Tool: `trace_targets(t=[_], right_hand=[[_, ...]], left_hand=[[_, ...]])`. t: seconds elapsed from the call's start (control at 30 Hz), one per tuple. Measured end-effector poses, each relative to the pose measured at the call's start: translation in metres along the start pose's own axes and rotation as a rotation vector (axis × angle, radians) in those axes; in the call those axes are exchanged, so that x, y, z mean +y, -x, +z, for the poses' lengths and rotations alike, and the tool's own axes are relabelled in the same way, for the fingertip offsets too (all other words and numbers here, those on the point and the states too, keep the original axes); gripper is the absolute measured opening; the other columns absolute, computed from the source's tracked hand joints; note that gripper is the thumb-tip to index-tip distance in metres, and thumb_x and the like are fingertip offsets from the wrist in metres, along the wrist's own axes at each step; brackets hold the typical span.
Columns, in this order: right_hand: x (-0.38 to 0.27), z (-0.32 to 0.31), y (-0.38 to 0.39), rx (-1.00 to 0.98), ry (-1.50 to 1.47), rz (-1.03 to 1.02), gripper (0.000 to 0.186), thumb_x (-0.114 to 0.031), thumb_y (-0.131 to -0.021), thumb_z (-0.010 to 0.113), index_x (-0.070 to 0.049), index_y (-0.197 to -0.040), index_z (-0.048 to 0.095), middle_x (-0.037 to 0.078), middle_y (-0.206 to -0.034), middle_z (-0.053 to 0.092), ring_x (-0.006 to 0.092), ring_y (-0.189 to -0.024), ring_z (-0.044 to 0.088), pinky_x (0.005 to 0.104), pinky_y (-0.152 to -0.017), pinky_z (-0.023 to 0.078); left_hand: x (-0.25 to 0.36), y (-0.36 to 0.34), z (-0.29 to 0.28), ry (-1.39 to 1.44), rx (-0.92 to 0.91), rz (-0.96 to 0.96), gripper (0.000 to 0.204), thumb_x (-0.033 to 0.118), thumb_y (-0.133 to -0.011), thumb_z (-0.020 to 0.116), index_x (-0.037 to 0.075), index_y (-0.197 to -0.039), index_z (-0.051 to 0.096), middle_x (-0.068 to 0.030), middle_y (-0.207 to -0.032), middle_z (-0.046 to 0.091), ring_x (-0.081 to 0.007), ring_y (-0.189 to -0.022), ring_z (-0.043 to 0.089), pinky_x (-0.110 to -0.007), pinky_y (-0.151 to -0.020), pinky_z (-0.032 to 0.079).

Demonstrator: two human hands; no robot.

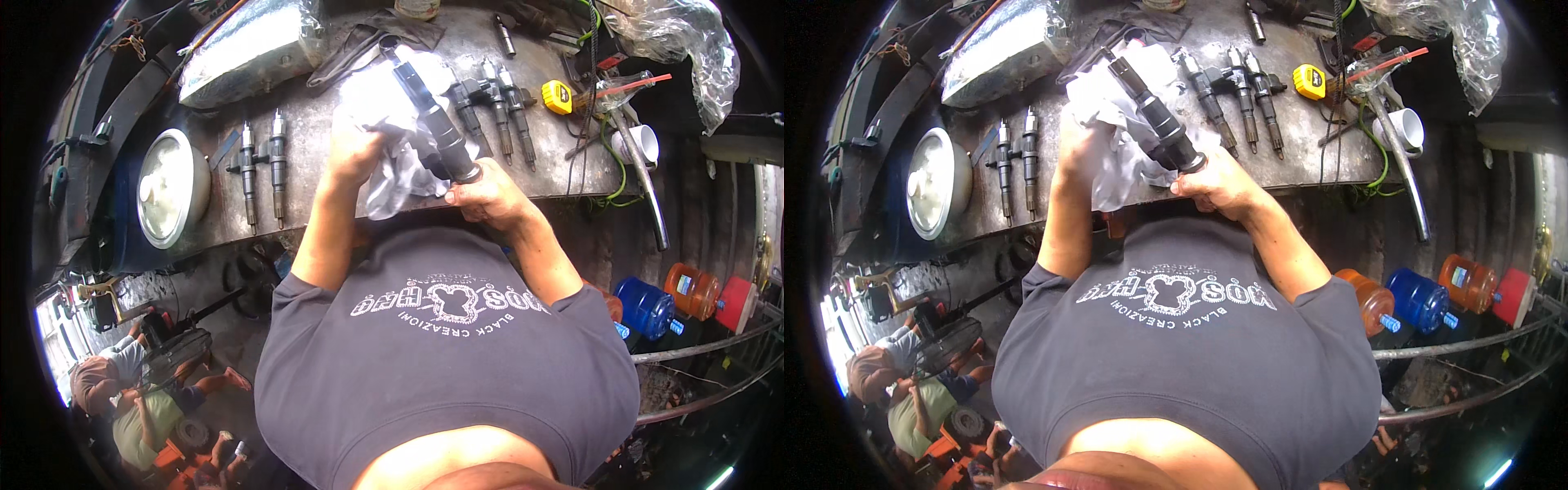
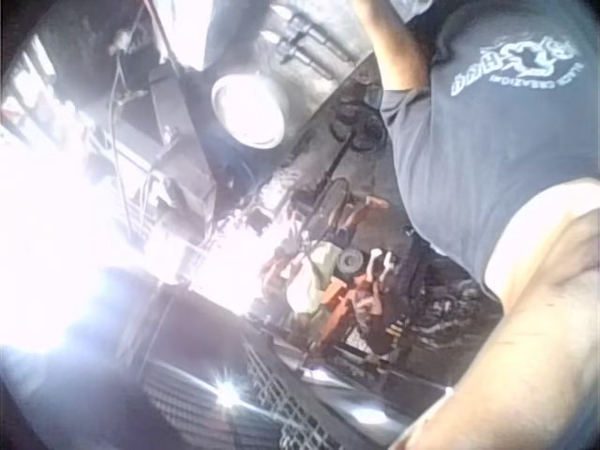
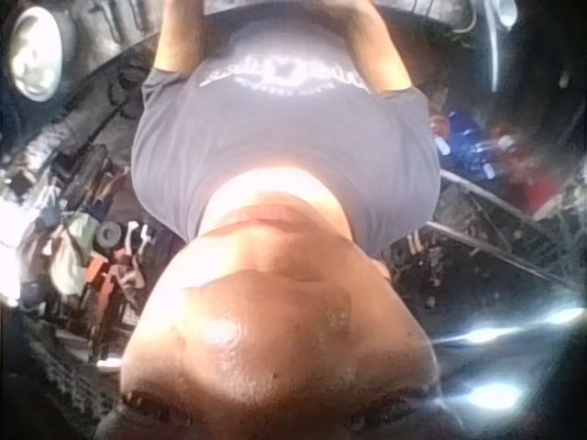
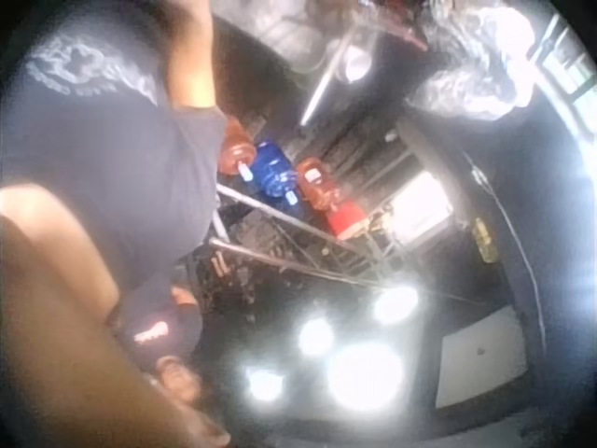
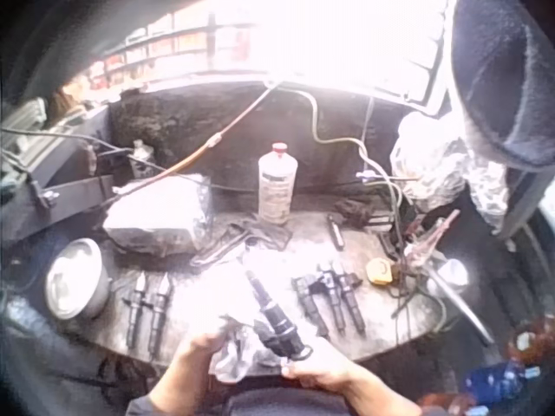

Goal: The person wipes and cleans fuel injectors using a cloth, handling them one by one at a workbench.

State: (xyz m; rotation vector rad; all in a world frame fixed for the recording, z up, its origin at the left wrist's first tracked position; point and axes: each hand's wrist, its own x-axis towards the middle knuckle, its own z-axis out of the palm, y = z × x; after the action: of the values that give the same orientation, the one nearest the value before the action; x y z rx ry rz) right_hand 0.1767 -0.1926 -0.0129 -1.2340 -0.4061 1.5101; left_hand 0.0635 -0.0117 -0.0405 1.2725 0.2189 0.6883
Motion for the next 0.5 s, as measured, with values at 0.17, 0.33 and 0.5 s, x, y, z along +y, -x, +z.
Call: trace_targets(t=[0.17, 0.33, 0.5], right_hand=[[-0.002, 0.008, 0.0, 0.074, 0.097, -0.048, 0.013, -0.009, -0.069, 0.067, -0.002, -0.074, 0.057, -0.002, -0.053, 0.044, 0.005, -0.04, 0.036, 0.0209, -0.037, 0.026], [-0.001, 0.008, -0.002, 0.053, 0.181, 0.022, 0.037, -0.01, -0.071, 0.066, -0.002, -0.105, 0.054, -0.002, -0.065, 0.049, 0.0027, -0.044, 0.035, 0.0183, -0.037, 0.026], [0.003, -0.015, -0.001, -0.146, 0.282, -0.003, 0.041, -0.018, -0.073, 0.066, 0.001, -0.107, 0.054, 0.001, -0.07, 0.054, 0.0057, -0.05, 0.044, 0.0203, -0.044, 0.036]], left_hand=[[-0.006, 0.01, -0.008, 0.322, -0.348, -0.183, 0.022, 0.003, -0.073, 0.061, 0.002, -0.094, 0.056, -0.0118, -0.081, 0.061, -0.0231, -0.074, 0.062, -0.036, -0.068, 0.052], [-0.021, 0.02, -0.011, -0.789, -0.567, 0.028, 0.053, 0.024, -0.066, 0.072, 0.001, -0.111, 0.054, -0.0138, -0.107, 0.057, -0.0295, -0.104, 0.051, -0.044, -0.093, 0.036], [-0.009, 0.019, -0.003, -0.423, -0.42, 0.039, 0.052, 0.024, -0.068, 0.074, 0.0, -0.11, 0.056, -0.0128, -0.109, 0.056, -0.0254, -0.106, 0.05, -0.041, -0.093, 0.035]])
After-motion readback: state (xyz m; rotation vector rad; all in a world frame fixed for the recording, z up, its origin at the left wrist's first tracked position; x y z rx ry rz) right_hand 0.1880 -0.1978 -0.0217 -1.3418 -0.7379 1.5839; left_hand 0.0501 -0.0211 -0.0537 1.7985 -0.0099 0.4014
